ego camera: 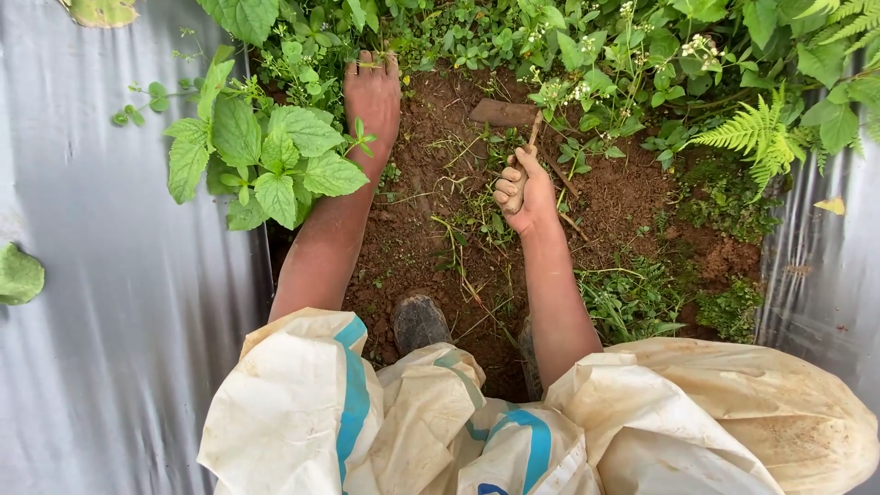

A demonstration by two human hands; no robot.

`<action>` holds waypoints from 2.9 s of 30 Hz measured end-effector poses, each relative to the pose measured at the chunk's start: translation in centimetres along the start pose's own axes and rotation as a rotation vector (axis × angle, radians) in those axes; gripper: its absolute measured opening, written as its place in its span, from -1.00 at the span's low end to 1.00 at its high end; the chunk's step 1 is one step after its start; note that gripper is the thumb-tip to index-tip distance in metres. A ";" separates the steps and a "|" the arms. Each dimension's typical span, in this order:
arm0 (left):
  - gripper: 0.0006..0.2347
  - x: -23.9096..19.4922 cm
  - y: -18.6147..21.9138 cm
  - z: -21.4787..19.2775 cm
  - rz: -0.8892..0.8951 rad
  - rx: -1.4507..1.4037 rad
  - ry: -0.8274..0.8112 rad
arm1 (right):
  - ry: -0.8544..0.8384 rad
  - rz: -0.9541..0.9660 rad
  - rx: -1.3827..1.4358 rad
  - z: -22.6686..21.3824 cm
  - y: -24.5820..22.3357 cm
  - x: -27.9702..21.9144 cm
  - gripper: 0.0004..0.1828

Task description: Using a small hand hoe and bare hands to remove weeds from a soil bed between plastic-covered rows.

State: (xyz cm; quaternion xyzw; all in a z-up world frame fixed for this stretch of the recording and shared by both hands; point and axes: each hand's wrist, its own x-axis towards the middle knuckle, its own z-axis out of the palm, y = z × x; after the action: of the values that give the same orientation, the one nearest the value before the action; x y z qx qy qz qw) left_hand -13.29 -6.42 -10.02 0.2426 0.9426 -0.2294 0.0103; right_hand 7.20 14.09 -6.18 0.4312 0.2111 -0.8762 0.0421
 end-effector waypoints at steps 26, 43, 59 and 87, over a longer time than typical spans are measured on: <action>-0.69 1.0 -1.1 1.5 -0.340 -0.514 0.226 | 0.108 -0.128 -0.148 3.0 0.1 -2.1 -0.76; -0.28 0.1 0.2 6.0 -0.344 -0.722 0.044 | -0.087 -0.259 -0.514 16.4 1.6 4.5 -0.53; -0.47 2.4 1.1 16.5 -0.159 -0.466 0.100 | -0.026 -0.118 -0.314 13.9 0.9 7.2 -0.54; -0.43 3.3 4.0 22.3 -0.260 -0.975 0.117 | -0.155 0.014 -0.777 14.5 -3.1 6.3 -0.53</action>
State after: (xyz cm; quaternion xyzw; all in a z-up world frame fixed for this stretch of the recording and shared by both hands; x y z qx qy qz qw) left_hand -16.41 -11.59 -32.10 0.1026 0.9615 0.2517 0.0410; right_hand -8.26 11.68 -2.17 0.3173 0.5204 -0.7606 0.2237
